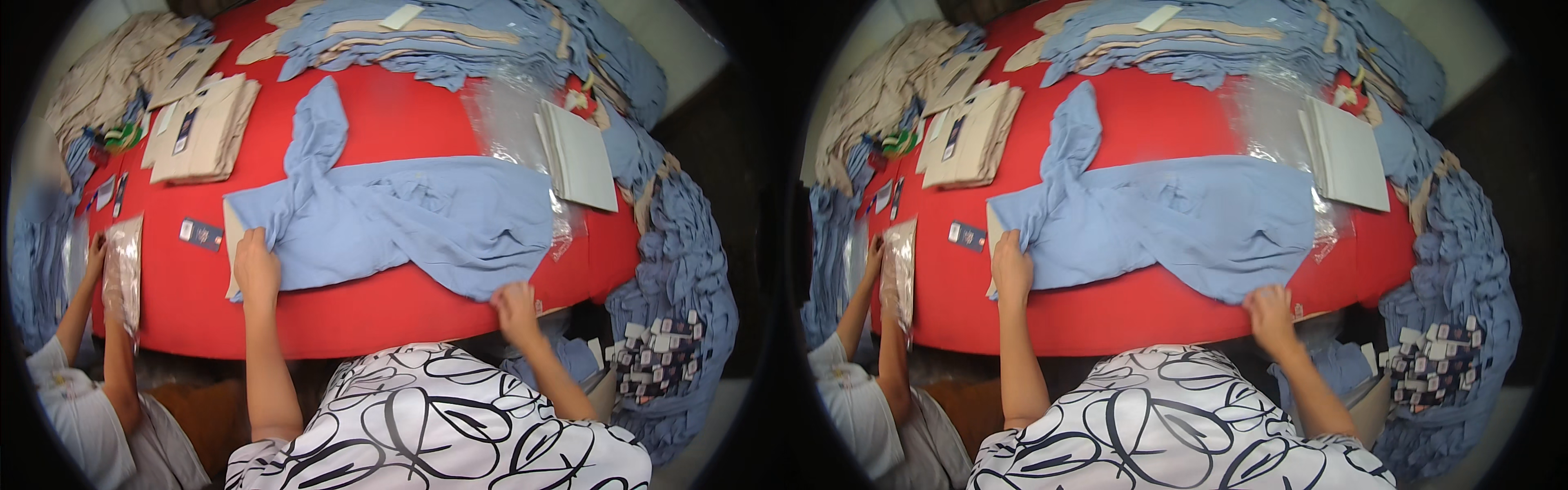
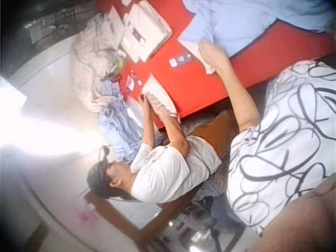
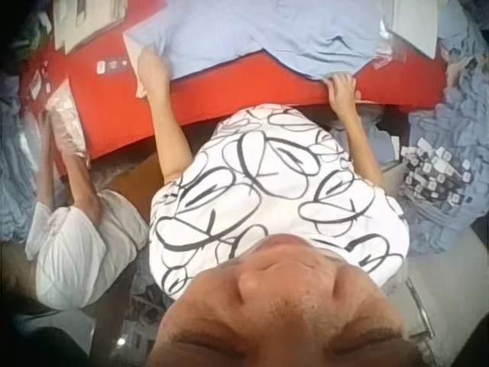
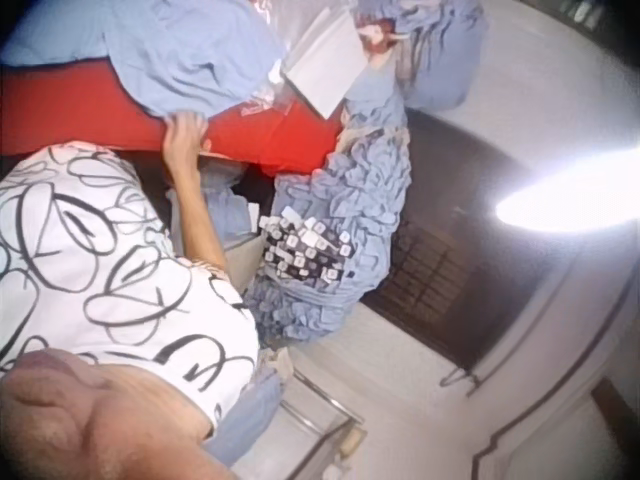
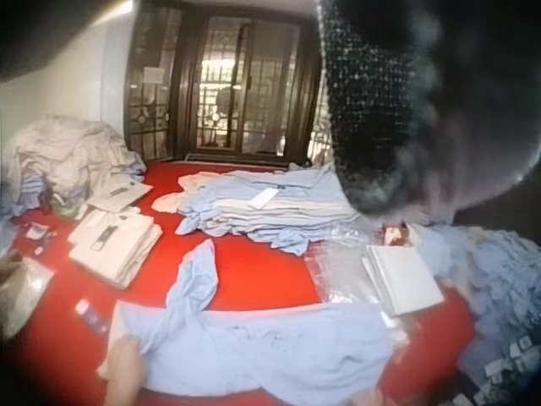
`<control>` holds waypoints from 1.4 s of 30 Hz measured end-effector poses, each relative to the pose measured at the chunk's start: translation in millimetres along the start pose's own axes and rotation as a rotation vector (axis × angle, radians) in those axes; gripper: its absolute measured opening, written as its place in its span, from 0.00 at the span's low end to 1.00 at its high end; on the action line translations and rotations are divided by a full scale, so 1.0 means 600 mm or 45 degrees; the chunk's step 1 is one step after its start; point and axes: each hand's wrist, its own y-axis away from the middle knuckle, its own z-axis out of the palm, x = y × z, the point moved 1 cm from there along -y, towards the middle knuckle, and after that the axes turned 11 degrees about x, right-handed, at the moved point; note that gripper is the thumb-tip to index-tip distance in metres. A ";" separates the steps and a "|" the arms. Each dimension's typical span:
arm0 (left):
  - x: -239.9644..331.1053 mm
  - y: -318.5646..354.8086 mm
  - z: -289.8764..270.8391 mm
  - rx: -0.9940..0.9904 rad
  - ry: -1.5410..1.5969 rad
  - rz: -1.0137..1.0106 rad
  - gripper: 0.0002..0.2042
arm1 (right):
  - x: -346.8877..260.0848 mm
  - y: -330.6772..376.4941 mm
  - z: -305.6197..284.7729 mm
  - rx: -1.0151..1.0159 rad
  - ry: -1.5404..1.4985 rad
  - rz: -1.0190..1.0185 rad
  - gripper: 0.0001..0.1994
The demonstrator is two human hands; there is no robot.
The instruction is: The person folds and packs shirts into plastic bags on a table, including placing a cardboard insert into each garment, smoothing the fabric, folding the sleeves and torso, and sealing the item in a clear bag.
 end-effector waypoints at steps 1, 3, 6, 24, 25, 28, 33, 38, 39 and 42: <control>0.005 0.001 0.004 0.035 -0.074 0.012 0.13 | 0.013 -0.054 -0.022 0.015 -0.139 0.178 0.06; 0.003 -0.001 0.023 0.114 -0.065 0.048 0.14 | 0.044 -0.157 -0.093 0.161 -0.020 0.303 0.05; -0.009 -0.006 0.036 0.138 0.030 0.126 0.15 | 0.072 -0.288 -0.154 0.365 0.575 0.219 0.05; -0.093 -0.059 0.036 0.141 0.411 0.207 0.10 | 0.187 -0.285 0.054 0.276 0.587 0.409 0.22; -0.093 -0.059 0.036 0.139 0.402 0.198 0.09 | 0.192 -0.280 0.064 0.304 0.605 0.328 0.22; -0.090 -0.076 0.047 0.142 0.411 0.142 0.08 | 0.224 -0.275 0.081 0.313 0.671 0.224 0.20; -0.073 -0.083 0.030 0.167 0.599 0.069 0.08 | 0.046 -0.445 0.058 0.114 0.518 0.259 0.19; -0.077 -0.089 0.026 0.098 0.653 0.002 0.08 | -0.182 -0.669 0.254 -0.176 -0.219 0.199 0.38; -0.076 -0.092 0.028 0.079 0.665 -0.025 0.09 | -0.215 -0.697 0.288 -0.201 -0.194 0.241 0.38; -0.064 -0.104 0.034 0.099 0.635 0.012 0.10 | -0.278 -0.741 0.341 -0.178 -0.140 0.131 0.30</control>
